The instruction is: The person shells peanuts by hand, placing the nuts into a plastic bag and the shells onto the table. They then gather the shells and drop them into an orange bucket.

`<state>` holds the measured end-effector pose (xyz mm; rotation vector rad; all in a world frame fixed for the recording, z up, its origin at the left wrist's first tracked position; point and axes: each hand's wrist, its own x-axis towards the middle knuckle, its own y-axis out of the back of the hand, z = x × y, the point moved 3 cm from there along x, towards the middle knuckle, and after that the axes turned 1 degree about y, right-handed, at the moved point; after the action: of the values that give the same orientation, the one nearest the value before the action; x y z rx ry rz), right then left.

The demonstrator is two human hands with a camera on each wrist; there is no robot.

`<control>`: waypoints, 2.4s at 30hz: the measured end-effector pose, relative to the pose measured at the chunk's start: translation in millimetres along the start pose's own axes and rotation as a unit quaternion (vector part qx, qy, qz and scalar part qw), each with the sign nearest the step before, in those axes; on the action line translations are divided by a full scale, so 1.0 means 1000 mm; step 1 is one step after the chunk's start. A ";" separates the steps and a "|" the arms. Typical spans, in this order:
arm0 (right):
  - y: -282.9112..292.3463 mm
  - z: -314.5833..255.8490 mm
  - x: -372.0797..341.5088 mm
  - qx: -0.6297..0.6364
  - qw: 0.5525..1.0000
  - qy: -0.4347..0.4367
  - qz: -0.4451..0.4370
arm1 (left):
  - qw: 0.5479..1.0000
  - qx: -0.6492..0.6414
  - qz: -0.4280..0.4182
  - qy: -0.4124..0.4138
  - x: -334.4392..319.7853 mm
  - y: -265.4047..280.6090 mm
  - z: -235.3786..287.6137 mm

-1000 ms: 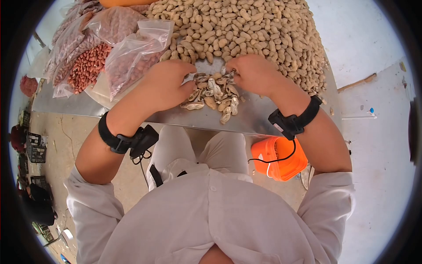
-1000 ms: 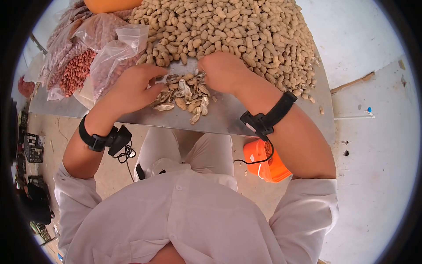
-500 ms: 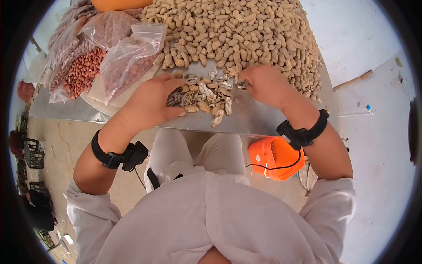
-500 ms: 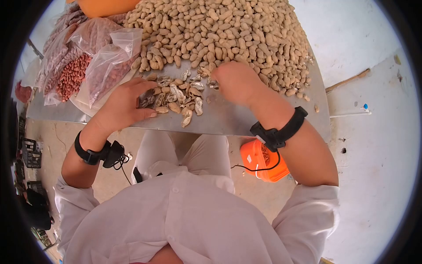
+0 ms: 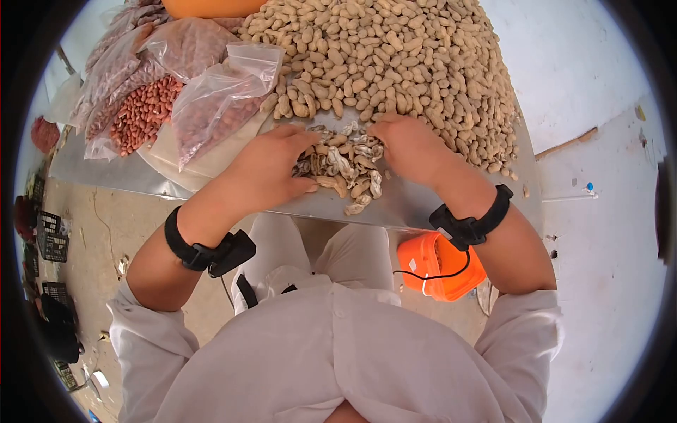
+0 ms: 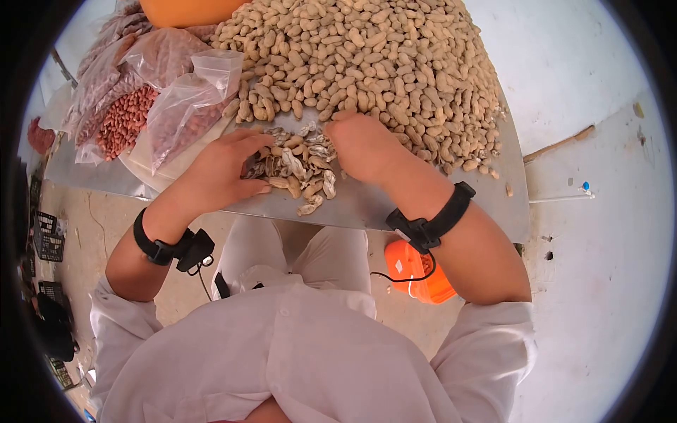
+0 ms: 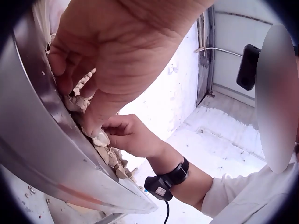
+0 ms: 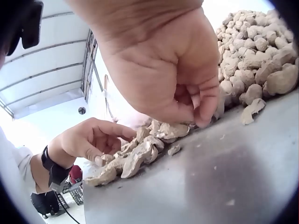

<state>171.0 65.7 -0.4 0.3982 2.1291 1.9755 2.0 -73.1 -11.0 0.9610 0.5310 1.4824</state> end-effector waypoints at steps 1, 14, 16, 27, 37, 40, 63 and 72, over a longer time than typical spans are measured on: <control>0.000 -0.001 -0.001 0.014 1.000 0.010 0.001 | 1.000 0.001 0.001 -0.002 0.001 -0.002 -0.001; -0.021 -0.062 -0.044 0.052 0.993 -0.020 0.102 | 0.999 -0.034 0.033 -0.012 -0.002 -0.004 -0.004; -0.030 -0.064 -0.040 0.057 0.992 -0.051 0.096 | 0.999 -0.046 0.016 0.005 0.000 -0.005 0.000; -0.026 -0.049 -0.026 -0.033 0.990 -0.125 0.054 | 0.999 -0.010 0.037 -0.022 -0.003 -0.010 0.000; -0.022 -0.075 -0.011 0.014 0.988 -0.064 0.138 | 0.999 0.013 0.033 -0.024 0.002 -0.015 0.005; -0.021 -0.070 -0.006 0.028 0.984 -0.050 0.167 | 0.998 -0.051 0.026 -0.003 0.006 -0.016 -0.001; -0.030 -0.051 0.017 -0.008 0.974 -0.028 0.223 | 0.973 -0.142 0.181 -0.005 -0.020 -0.006 -0.018; -0.010 -0.036 0.012 0.102 0.960 -0.043 0.256 | 0.981 -0.080 0.171 -0.033 -0.021 -0.016 -0.015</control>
<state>146.8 35.6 -7.5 1.1514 2.3529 1.9212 -2.9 -87.9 -37.2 1.0048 0.1984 1.7629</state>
